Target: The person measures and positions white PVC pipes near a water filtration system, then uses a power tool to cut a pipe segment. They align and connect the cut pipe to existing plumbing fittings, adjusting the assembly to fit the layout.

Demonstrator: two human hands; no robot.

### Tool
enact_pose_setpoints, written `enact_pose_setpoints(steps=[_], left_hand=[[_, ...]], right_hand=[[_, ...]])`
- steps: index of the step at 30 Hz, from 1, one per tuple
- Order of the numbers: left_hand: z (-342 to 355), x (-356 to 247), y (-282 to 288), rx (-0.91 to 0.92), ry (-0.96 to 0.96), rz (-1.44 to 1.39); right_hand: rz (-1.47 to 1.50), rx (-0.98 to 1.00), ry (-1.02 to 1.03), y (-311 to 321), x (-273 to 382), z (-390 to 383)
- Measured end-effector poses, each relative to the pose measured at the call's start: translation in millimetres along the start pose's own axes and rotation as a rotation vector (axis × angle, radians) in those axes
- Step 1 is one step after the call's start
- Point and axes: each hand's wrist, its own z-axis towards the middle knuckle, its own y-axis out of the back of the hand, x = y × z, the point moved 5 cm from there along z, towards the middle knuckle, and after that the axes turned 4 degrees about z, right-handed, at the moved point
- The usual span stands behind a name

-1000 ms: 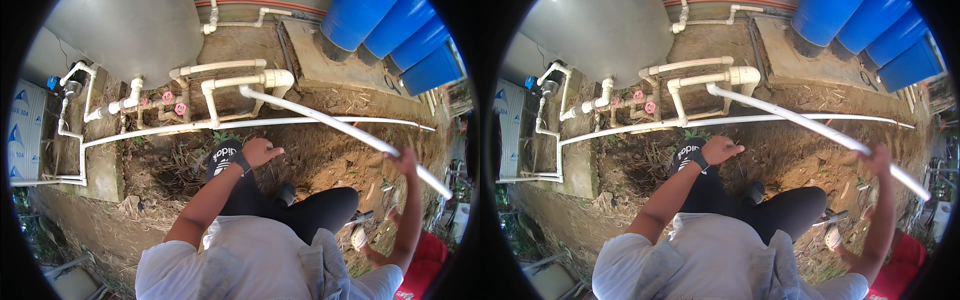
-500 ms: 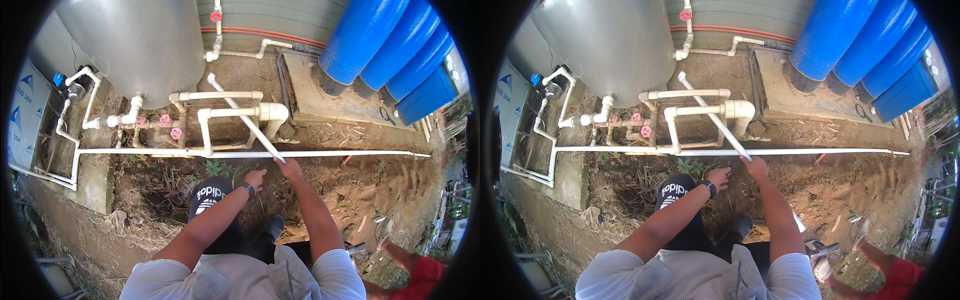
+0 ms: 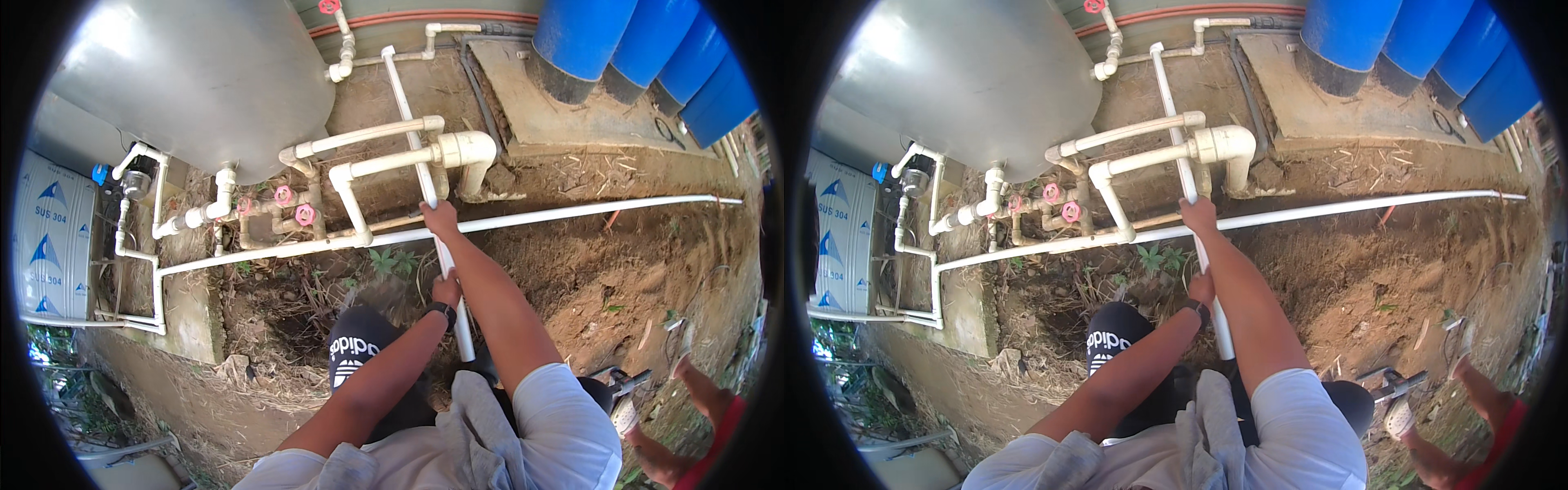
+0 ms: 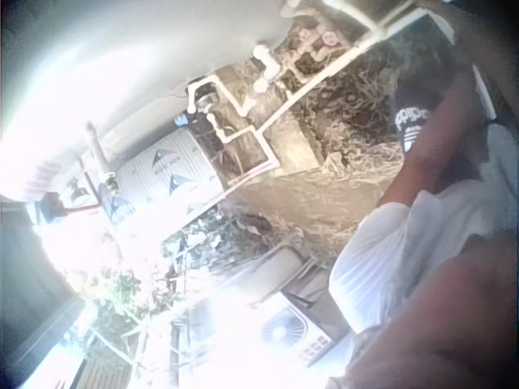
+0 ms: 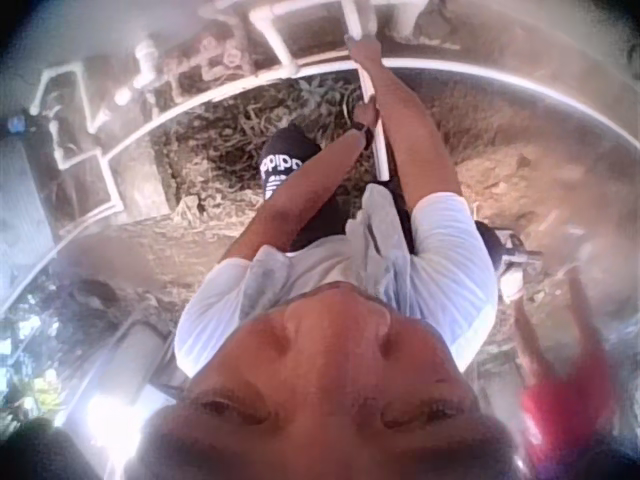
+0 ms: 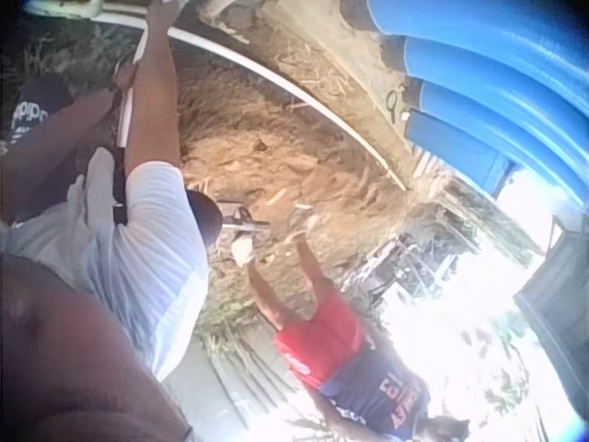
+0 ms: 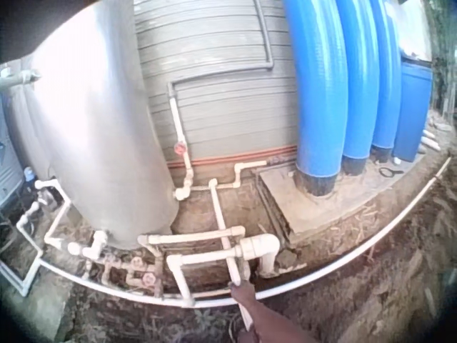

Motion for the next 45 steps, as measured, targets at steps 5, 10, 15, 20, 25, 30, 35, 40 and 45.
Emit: enact_pose_setpoints(steps=[5, 10, 15, 20, 25, 30, 35, 40, 45], left_hand=[[51.5, 15.8, 59.9, -0.300, -0.065, 0.217], [56.0, 2.0, 82.5, -0.268, -0.118, 0.203], [63.5, -23.3, 74.0, -0.032, -0.021, 0.217], [114.0, 21.7, 79.8, -0.001, 0.003, 0.171], [206.1, 72.8, 118.3, -0.096, -0.112, 0.262], [241.9, 114.9, 71.3, 0.113, 0.014, 0.362], [283.6, 145.9, 131.5, 0.102, -0.062, 0.527], [261.3, 116.9, 126.6, 0.020, 0.122, 0.434], [196.3, 54.1, 82.5, 0.129, 0.111, 0.224]], right_hand=[[0.054, -0.066, 0.032, -53.7, 12.5, -9.8], [0.109, -0.018, -0.018, -85.6, 7.6, -1.4], [0.110, 0.054, -0.049, -94.8, -10.4, 41.9], [-0.206, 0.150, 0.013, -72.4, -7.9, 13.8], [-0.589, 0.663, 0.324, -34.0, 46.8, -39.9], [-0.768, 0.778, 0.322, 84.6, 114.0, -120.1], [-0.197, 0.664, 0.444, 117.6, 204.2, -212.9], [-0.679, 0.711, 0.477, 96.2, 171.1, -231.7], [-0.712, 0.757, 0.569, 75.2, 151.0, -231.0]])
